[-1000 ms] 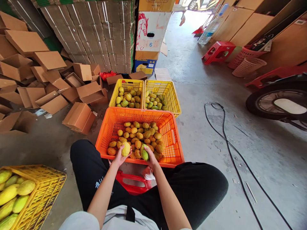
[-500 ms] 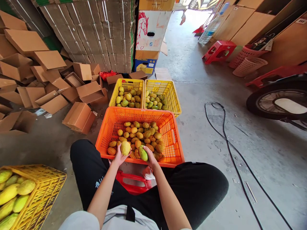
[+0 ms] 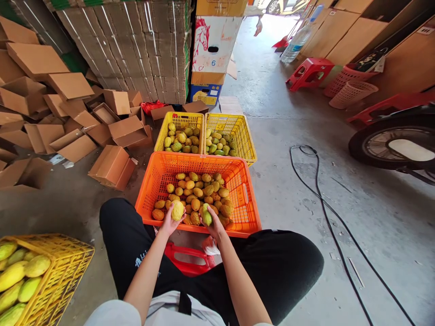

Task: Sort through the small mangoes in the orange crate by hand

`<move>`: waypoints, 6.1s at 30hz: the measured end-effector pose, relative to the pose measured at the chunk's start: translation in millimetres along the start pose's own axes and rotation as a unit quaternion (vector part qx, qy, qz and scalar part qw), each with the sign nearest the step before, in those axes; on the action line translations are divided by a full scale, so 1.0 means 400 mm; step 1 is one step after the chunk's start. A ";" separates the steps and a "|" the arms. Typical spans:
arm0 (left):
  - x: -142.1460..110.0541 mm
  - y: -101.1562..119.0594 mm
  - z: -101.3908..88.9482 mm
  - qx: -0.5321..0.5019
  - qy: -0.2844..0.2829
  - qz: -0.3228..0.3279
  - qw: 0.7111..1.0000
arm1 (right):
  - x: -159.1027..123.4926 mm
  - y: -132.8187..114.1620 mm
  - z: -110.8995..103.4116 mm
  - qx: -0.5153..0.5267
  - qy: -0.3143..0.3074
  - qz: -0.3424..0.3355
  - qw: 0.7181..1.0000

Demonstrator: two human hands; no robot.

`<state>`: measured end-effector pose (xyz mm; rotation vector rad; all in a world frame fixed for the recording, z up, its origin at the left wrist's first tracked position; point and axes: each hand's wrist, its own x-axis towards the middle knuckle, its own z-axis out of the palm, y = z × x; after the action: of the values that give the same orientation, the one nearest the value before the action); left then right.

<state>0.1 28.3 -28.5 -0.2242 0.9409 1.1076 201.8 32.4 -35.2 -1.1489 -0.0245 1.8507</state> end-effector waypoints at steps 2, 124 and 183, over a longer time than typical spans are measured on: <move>-0.002 -0.002 0.001 0.003 0.002 0.008 1.000 | 0.000 0.002 0.001 0.001 0.015 -0.003 1.000; 0.001 0.007 0.002 0.010 -0.025 -0.045 0.999 | 0.030 0.012 -0.016 0.003 -0.034 -0.048 0.998; 0.015 -0.011 -0.014 0.037 -0.011 0.035 0.999 | 0.023 0.014 -0.008 -0.040 -0.024 -0.063 0.997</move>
<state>1.3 26.9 -37.6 -0.1185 0.9740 1.1351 198.8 34.4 -46.0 -1.1320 -0.1961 1.7778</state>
